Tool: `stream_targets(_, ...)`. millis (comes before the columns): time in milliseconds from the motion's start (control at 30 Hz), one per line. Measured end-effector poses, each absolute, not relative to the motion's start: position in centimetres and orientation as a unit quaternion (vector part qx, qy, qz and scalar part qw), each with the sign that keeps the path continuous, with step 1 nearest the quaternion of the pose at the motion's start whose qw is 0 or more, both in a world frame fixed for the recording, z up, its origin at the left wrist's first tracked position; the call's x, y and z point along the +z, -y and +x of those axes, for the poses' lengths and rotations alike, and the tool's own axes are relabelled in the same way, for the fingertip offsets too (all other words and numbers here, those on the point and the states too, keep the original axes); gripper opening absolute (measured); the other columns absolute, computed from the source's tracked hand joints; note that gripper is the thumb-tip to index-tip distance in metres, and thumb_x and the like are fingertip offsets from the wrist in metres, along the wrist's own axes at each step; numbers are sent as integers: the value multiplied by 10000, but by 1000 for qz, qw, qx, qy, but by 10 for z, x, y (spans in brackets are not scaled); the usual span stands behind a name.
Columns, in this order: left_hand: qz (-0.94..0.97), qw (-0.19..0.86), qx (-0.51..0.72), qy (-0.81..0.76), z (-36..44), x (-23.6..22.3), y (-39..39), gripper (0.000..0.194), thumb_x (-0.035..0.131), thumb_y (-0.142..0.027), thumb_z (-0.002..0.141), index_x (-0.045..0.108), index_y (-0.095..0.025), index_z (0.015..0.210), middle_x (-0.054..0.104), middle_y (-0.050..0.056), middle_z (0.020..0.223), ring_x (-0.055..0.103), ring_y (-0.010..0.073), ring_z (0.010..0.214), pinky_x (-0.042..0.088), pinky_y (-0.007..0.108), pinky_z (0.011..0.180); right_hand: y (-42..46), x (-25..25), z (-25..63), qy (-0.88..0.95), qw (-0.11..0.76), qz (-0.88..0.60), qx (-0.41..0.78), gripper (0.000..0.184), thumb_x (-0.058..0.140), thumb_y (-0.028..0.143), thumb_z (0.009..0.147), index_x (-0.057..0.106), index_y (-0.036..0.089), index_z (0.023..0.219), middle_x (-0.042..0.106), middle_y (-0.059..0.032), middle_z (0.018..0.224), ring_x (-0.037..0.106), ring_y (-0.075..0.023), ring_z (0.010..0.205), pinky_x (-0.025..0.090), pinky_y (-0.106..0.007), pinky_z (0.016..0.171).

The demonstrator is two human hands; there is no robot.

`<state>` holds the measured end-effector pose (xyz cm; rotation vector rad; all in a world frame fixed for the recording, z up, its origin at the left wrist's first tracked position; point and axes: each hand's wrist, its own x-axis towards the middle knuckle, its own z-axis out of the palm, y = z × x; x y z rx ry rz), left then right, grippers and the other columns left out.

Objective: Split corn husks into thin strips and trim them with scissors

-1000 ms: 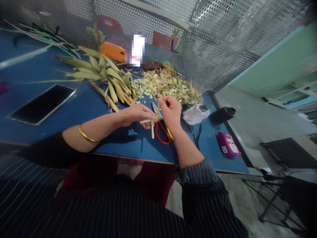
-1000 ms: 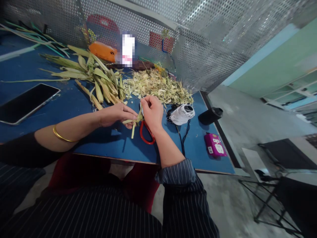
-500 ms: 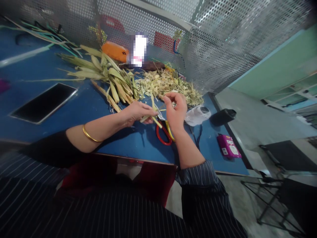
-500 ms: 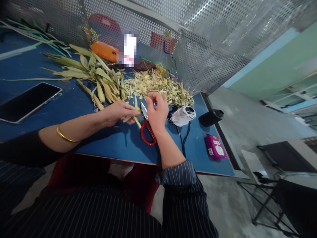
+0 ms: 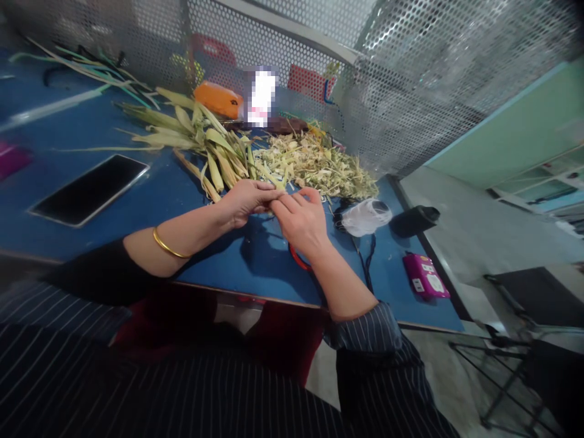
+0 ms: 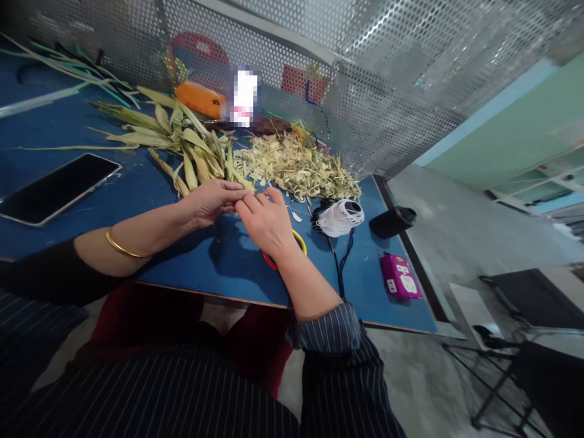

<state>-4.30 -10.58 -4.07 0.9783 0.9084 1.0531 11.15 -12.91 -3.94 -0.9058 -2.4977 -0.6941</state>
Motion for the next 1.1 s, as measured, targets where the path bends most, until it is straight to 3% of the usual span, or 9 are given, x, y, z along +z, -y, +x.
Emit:
stream_targets(100, 424, 649, 477, -414, -44, -34, 107, 128, 771, -170, 631, 659, -111, 647, 614, 1, 605, 555, 70, 537, 471, 186, 545, 134, -38, 112, 905, 221, -305, -195, 331, 318, 172, 974, 622, 201, 847, 603, -35, 758, 512, -161, 756, 317, -357, 898)
stream_targets(233, 389, 658, 498, -409, -43, -32, 109, 201, 782, -161, 633, 685, -115, 803, 690, 31, 718, 648, 121, 663, 520, 228, 623, 139, -36, 110, 927, 229, -259, -143, 320, 341, 185, 966, 633, 221, 840, 622, -21, 744, 542, -155, 767, 342, -345, 903)
stream_targets(367, 386, 644, 515, -415, -45, -30, 106, 190, 783, -143, 637, 683, -120, 797, 700, 36, 730, 665, 134, 684, 544, 251, 656, 137, -32, 114, 904, 298, -284, -114, 230, 405, 236, 961, 627, 227, 1022, 684, -35, 895, 587, -168, 866, 358, -349, 926)
stream_targets(467, 385, 637, 522, -417, -46, -26, 104, 151, 760, -137, 678, 681, -115, 805, 704, 54, 725, 672, 143, 684, 561, 271, 682, 131, -30, 120, 833, 376, -393, -105, 261, 485, 361, 936, 592, 218, 1127, 674, -82, 1017, 579, -223, 981, 368, -377, 901)
stream_targets(600, 408, 641, 497, -420, -47, -25, 106, 168, 731, -248, 744, 681, -93, 786, 696, 82, 705, 669, 140, 660, 561, 257, 663, 125, -33, 122, 800, 357, -477, -76, 226, 462, 374, 945, 620, 216, 909, 673, -60, 882, 582, -206, 850, 356, -351, 817)
stream_targets(767, 432, 594, 512, -444, -45, -32, 104, 216, 798, -206, 640, 691, -95, 791, 671, 39, 682, 608, 100, 581, 532, 222, 593, 128, -33, 118, 822, 342, -455, -11, 257, 490, 294, 923, 557, 200, 693, 580, 0, 644, 528, -151, 676, 335, -323, 772)
stream_targets(900, 428, 600, 507, -448, -46, -32, 102, 204, 788, -202, 642, 688, -106, 792, 654, 26, 658, 598, 100, 568, 523, 226, 581, 128, -28, 118, 772, 412, -448, 182, 282, 541, 313, 879, 572, 195, 625, 525, 20, 575, 481, -123, 600, 365, -290, 688)
stream_targets(1000, 445, 623, 469, -440, -47, -29, 106, 245, 795, -225, 645, 703, -118, 845, 645, 18, 641, 595, 103, 561, 533, 241, 595, 120, -28, 122, 640, 480, -461, 384, 337, 534, 439, 872, 641, 187, 675, 548, 10, 599, 497, -114, 592, 399, -271, 638)
stream_targets(1100, 470, 640, 423, -436, -47, -26, 111, 228, 781, -309, 681, 705, -119, 783, 640, 35, 630, 598, 112, 567, 540, 254, 615, 113, -32, 124, 539, 502, -454, 501, 316, 667, 498, 755, 679, 182, 737, 557, 20, 628, 484, -90, 565, 415, -250, 600)
